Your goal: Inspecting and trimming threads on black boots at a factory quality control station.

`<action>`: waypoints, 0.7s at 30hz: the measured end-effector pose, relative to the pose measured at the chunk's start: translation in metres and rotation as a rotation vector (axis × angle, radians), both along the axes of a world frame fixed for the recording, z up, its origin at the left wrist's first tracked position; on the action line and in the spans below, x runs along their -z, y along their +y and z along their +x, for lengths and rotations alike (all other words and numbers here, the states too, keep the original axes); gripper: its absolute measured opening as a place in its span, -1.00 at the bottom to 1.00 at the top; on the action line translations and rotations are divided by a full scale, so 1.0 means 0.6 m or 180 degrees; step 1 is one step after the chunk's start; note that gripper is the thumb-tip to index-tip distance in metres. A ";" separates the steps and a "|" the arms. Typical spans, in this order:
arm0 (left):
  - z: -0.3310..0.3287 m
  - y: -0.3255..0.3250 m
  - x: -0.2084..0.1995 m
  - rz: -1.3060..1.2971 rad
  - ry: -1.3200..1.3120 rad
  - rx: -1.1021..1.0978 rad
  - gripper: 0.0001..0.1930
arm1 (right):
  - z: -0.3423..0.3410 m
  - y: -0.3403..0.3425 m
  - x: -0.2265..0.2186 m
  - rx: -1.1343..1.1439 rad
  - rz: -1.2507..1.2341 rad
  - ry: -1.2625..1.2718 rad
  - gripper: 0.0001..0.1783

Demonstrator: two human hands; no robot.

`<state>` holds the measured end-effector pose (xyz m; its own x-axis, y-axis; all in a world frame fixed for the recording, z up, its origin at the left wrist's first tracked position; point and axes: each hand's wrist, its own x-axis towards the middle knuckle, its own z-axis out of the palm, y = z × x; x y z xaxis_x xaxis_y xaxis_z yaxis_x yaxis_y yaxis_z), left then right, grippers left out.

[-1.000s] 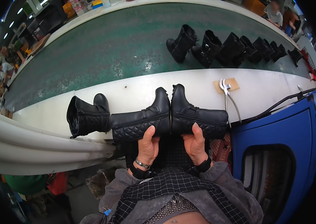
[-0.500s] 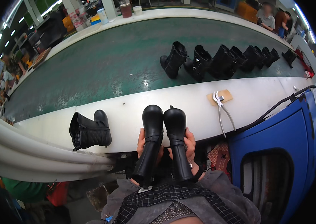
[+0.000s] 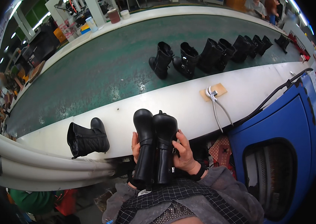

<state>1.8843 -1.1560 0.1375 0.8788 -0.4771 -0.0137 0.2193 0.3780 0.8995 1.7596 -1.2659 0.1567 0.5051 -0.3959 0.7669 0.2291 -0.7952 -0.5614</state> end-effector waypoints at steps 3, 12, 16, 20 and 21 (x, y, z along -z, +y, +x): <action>0.005 0.004 -0.081 -0.0793 0.1623 0.0970 -0.43 | -0.019 -0.017 -0.024 -0.0231 0.0165 0.0235 -0.49; 0.041 0.043 -0.087 -0.0475 -0.1218 0.1395 -0.60 | 0.025 -0.053 -0.086 -0.0336 0.1571 0.0246 -0.12; 0.028 0.004 -0.125 -0.0639 0.0204 0.1270 -0.42 | 0.036 -0.030 -0.111 -0.0922 0.2519 0.0457 -0.18; 0.048 -0.015 -0.127 -0.0180 -0.0257 0.1120 -0.27 | 0.048 -0.011 -0.123 -0.0515 0.2302 0.0590 -0.33; 0.052 -0.014 -0.125 -0.0122 -0.0276 0.1086 -0.28 | 0.050 -0.010 -0.125 -0.0368 0.2265 0.0510 -0.37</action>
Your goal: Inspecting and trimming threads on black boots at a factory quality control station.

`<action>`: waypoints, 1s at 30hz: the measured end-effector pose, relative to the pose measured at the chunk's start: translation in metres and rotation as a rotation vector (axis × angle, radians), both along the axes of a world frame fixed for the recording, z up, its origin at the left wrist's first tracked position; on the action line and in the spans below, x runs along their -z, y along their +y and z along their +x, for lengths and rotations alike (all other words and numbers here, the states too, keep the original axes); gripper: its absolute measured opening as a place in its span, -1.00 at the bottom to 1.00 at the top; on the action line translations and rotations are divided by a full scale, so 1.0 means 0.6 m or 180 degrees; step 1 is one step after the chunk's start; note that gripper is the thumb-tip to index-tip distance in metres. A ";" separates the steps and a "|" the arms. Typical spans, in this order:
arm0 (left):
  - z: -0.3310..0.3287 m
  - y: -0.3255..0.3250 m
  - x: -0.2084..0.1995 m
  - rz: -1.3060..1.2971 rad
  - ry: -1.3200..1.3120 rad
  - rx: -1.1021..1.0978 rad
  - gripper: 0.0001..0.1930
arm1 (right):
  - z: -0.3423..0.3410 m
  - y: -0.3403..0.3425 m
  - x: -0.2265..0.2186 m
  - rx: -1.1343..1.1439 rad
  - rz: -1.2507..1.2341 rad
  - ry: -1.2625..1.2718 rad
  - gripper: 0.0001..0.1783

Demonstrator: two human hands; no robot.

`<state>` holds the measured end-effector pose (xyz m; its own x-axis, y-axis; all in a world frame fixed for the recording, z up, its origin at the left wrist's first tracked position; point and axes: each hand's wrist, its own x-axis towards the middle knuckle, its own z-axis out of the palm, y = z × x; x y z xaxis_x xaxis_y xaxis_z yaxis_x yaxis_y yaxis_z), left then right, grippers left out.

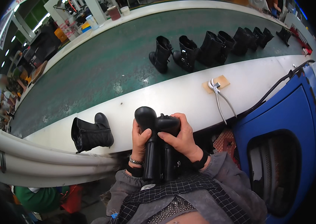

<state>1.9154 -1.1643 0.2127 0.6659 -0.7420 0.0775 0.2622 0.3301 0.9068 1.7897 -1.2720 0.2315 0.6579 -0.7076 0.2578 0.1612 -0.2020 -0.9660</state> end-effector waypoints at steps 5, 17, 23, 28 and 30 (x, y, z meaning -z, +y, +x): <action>-0.005 0.005 -0.003 -0.0186 0.0287 -0.0028 -0.29 | 0.006 -0.001 0.012 0.0132 -0.0548 0.0174 -0.39; 0.043 0.029 -0.055 0.0620 0.0057 -0.0597 -0.64 | 0.020 0.005 0.013 0.0556 -0.0644 0.0170 -0.35; 0.108 0.040 -0.073 0.3062 -0.2447 -0.1384 -0.27 | 0.010 0.004 0.004 0.1120 -0.1127 0.0325 -0.37; 0.156 0.090 0.008 0.2718 -0.3630 -0.1858 -0.32 | 0.018 0.004 0.015 0.0984 -0.0844 -0.0112 -0.38; 0.097 0.063 -0.048 0.1913 -0.3424 -0.1757 -0.40 | 0.004 -0.004 0.021 0.0822 -0.0678 -0.0249 -0.39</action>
<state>1.9738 -1.1265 0.2414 0.7010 -0.5026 0.5059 -0.7012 -0.3567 0.6174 1.7921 -1.2744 0.2187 0.4364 -0.7731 0.4604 0.1505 -0.4417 -0.8844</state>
